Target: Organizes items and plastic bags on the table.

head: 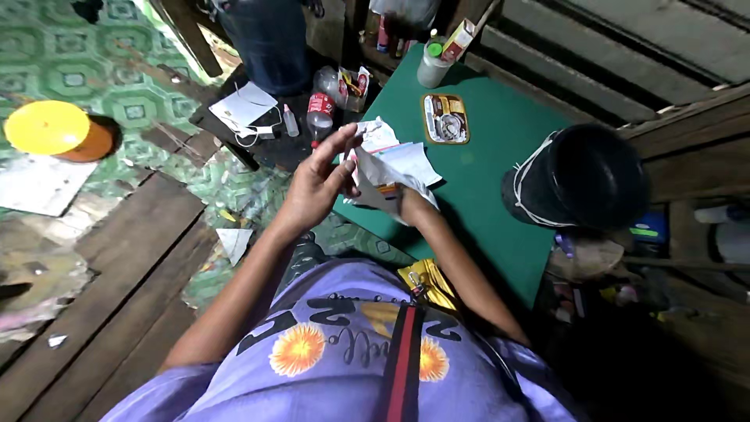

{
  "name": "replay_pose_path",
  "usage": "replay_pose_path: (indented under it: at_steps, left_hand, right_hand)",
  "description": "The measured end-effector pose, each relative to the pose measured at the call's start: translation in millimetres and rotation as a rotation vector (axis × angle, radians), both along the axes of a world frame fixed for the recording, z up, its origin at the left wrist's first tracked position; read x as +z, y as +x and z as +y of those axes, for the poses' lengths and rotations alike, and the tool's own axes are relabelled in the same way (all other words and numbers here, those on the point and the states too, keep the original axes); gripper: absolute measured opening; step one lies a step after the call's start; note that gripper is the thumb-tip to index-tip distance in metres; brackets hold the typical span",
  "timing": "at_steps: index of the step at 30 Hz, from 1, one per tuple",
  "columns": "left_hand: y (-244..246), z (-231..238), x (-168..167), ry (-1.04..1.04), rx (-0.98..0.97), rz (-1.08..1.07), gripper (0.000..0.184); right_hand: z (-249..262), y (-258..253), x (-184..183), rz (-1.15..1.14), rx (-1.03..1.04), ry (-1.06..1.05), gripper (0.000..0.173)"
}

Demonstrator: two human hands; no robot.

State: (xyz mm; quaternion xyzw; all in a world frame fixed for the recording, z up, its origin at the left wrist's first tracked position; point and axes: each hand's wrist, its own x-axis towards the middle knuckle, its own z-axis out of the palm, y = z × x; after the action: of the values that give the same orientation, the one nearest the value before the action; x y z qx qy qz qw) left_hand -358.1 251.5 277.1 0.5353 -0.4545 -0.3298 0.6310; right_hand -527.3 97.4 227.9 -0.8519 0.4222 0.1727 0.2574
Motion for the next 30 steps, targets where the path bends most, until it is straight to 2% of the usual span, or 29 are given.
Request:
replay_pose_path:
  at_steps: [2, 5, 9, 13, 15, 19, 22, 25, 28, 30]
  left_hand:
    - [-7.8, 11.9, -2.7, 0.069, -0.021, -0.047, 0.05]
    - [-21.2, 21.5, -9.9, 0.067, -0.049, -0.083, 0.048]
    - [-26.2, 26.3, -9.2, 0.017, -0.097, -0.093, 0.045]
    - [-28.0, 25.4, -3.1, 0.007, -0.106, -0.114, 0.045]
    - [-29.6, 25.3, -1.9, 0.006, -0.106, -0.113, 0.045]
    - [-28.1, 31.8, -4.4, 0.007, -0.075, -0.117, 0.046]
    - [-24.5, 35.9, -9.4, -0.001, -0.024, -0.119, 0.044]
    - [-18.3, 38.6, -9.2, 0.007, 0.079, -0.16, 0.04]
    - [-8.1, 38.7, -8.2, -0.01, 0.241, -0.157, 0.036]
    - [-1.9, 40.4, -4.1, -0.015, 0.315, -0.137, 0.033]
  right_hand:
    - [0.4, -12.4, 5.7, 0.091, -0.024, 0.019, 0.036]
    - [4.3, -16.7, 25.9, 0.176, -0.014, 0.035, 0.036]
    - [7.9, -2.7, 46.8, 0.025, -0.018, 0.017, 0.028]
    - [7.4, 12.9, 39.1, -0.121, 0.318, -0.013, 0.031]
    - [0.5, 20.1, 37.0, -0.082, 0.337, -0.017, 0.028]
    - [-21.0, 11.2, 47.4, 0.068, 0.275, -0.046, 0.049]
    - [-27.7, -8.9, 65.0, 0.064, 0.253, -0.017, 0.048]
    - [-26.9, -30.2, 75.5, -0.091, 0.317, -0.024, 0.042]
    - [-35.2, -50.5, 56.6, -0.386, 0.461, -0.151, 0.035]
    - [-36.0, -53.9, 46.6, -0.52, 0.465, -0.228, 0.03]
